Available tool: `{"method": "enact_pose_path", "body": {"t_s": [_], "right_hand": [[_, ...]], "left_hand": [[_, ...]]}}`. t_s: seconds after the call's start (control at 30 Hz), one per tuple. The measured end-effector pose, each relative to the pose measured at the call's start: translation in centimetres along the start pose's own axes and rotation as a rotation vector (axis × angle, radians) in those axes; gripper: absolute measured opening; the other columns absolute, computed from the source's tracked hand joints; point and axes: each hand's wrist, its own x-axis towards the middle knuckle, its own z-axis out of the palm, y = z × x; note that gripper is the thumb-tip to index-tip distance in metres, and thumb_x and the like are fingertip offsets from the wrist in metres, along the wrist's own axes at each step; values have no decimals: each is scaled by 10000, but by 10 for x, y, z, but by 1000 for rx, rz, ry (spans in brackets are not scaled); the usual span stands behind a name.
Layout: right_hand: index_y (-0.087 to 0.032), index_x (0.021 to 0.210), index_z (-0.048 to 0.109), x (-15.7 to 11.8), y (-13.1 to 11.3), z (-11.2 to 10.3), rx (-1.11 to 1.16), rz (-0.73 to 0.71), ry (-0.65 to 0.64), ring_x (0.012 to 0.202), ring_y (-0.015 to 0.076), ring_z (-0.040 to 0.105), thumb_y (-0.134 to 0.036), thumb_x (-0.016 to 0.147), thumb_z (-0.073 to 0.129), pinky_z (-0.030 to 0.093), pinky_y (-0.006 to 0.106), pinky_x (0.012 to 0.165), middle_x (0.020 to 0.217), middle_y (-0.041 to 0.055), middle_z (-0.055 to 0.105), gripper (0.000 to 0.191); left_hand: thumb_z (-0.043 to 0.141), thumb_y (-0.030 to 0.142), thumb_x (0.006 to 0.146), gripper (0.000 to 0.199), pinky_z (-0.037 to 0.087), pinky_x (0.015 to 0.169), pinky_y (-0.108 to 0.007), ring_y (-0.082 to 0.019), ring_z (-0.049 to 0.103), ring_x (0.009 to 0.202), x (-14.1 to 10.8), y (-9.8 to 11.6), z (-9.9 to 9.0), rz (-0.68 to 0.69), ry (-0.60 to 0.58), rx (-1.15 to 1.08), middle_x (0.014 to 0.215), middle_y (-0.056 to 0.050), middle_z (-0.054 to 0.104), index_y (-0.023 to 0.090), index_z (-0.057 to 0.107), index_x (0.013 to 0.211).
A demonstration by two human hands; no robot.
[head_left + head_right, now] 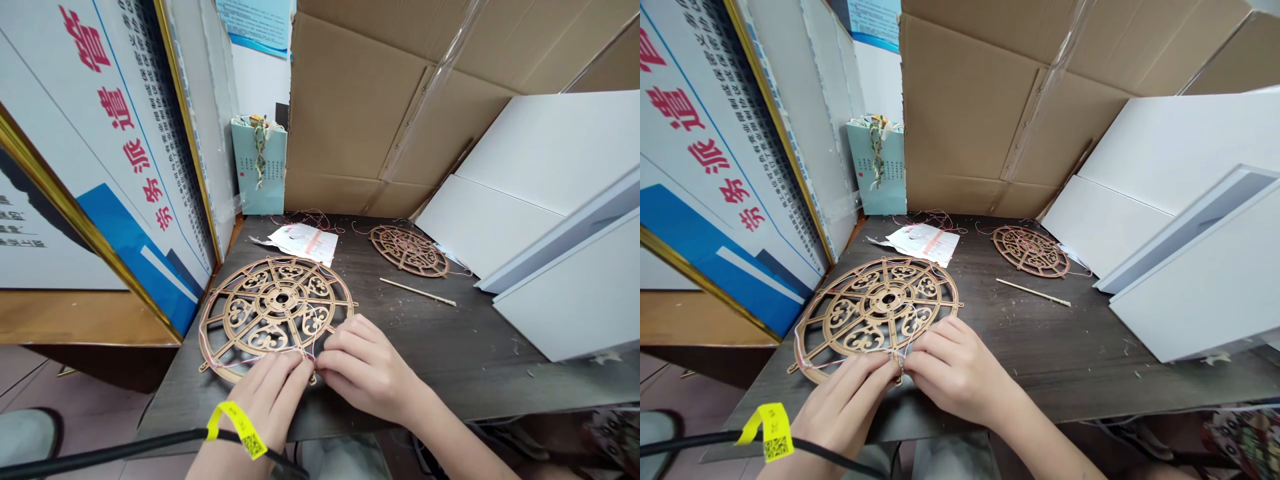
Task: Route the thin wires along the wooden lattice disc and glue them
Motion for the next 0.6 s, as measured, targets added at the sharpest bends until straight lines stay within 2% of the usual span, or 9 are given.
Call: {"method": "enact_pose_path", "body": {"t_s": [0.2,0.37,0.47,0.6], "right_hand": [[-154,951,621,-2,4,-1,8,20,3,828,177,528,-117,906,721,423,337,753,862,46,664,116],[-149,945,621,-4,5,-1,5,28,-98,826,174,516,-166,929,718,410,338,756,880,43,658,100],[-154,899,617,-6,5,-1,37,58,-160,814,169,510,-199,935,723,411,336,756,863,32,659,121],[-161,937,634,-9,3,-5,184,135,-144,833,153,545,-156,938,701,450,321,792,894,26,683,67]], "left_hand": [[413,107,1060,227,536,806,-282,-183,675,921,4,-3,-2,13,-66,45,1042,-61,696,156,559,1226],[335,111,1067,254,554,706,-285,-191,692,815,1,-10,6,111,-85,50,957,-67,681,144,550,1197],[318,109,1063,262,566,699,-306,-211,700,823,-2,-11,7,134,-152,52,948,-73,677,148,537,1201],[311,93,1056,284,567,704,-303,-217,702,865,-4,-10,2,106,-199,42,996,-78,679,155,532,1222]]}}
